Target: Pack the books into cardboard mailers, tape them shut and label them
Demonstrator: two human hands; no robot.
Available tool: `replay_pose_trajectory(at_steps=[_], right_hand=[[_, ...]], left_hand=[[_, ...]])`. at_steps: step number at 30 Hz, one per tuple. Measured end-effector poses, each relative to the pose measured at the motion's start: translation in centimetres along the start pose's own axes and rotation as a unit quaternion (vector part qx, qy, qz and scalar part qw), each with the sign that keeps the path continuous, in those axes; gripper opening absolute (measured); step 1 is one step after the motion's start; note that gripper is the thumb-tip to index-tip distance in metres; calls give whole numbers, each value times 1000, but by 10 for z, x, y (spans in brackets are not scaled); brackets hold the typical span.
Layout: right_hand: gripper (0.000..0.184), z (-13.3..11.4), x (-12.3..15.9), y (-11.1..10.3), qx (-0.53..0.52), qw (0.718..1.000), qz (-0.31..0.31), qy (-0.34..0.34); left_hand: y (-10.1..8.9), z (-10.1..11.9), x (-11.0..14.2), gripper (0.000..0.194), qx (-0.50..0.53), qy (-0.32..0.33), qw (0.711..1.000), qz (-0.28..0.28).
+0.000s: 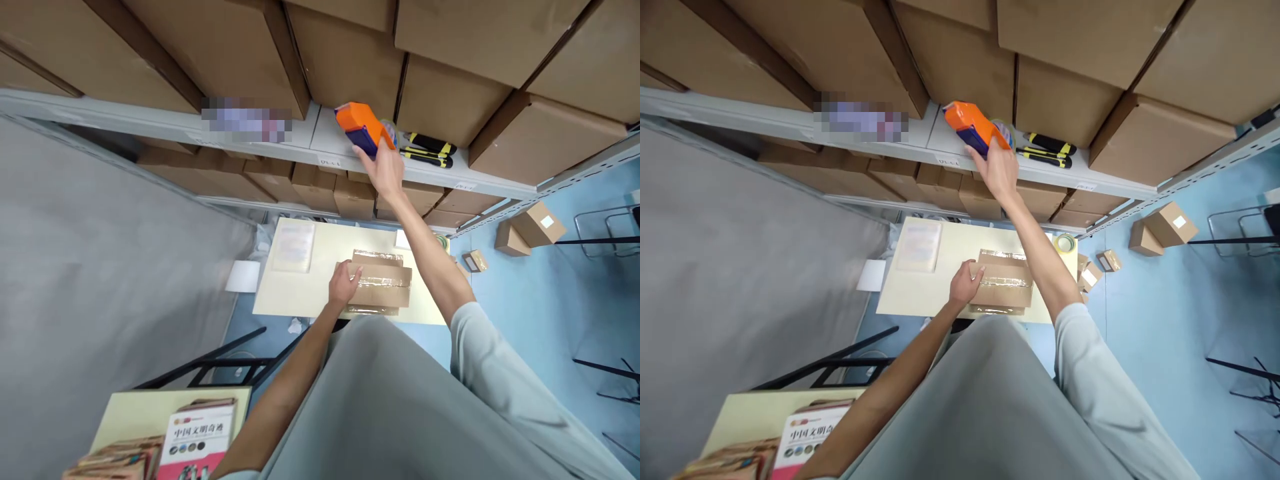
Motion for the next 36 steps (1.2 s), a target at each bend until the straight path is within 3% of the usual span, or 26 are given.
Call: replay_pose_trajectory(at_steps=[3, 6, 8, 10, 13, 16, 18, 23, 28, 31, 34, 36], right_hand=[[79, 18, 86, -12, -215, 973, -74, 27], [70, 42, 196, -8, -414, 879, -192, 138], [68, 56, 264, 0, -471, 819, -251, 212], [69, 69, 317, 9, -486, 781, -283, 272], [73, 89, 363, 20, -479, 763, -270, 341], [75, 103, 374, 20, -460, 783, -227, 351], [73, 106, 372, 19, -453, 791, -238, 336], [66, 97, 364, 18, -462, 764, -336, 299], [65, 89, 361, 18, -466, 745, -379, 290], [65, 90, 361, 19, -462, 745, -386, 287], [66, 93, 361, 20, -459, 750, -383, 284], [66, 92, 362, 19, -459, 752, -384, 277]], left_hand=[[0, 1, -1, 50, -14, -5, 1000, -7], [0, 2, -1, 52, -21, -3, 1000, -9], [1, 2, -1, 53, -20, -1, 1000, -5], [2, 0, 0, 53, -19, -2, 1000, -4], [4, -1, 0, 52, -18, -5, 1000, -5], [4, -2, -1, 52, -10, -3, 1000, -4], [4, -2, -1, 52, -6, -3, 1000, -5], [5, -3, -2, 54, -4, -13, 1000, -6], [4, 1, -1, 56, 2, -18, 1000, 4], [-8, 18, 2, 55, 10, 19, 999, 25], [-32, 51, 12, 50, 49, 85, 993, 61], [-51, 69, 21, 50, 107, 72, 989, 76]])
Point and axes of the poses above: each hand's wrist, its own x-axis away from the middle knuckle, its own y-axis out of the palm, z = x × y, the point moved 8 cm from there along -x, towards the middle knuckle, and after that the axes turned 5 degrees about z, right-handed, at the moved point
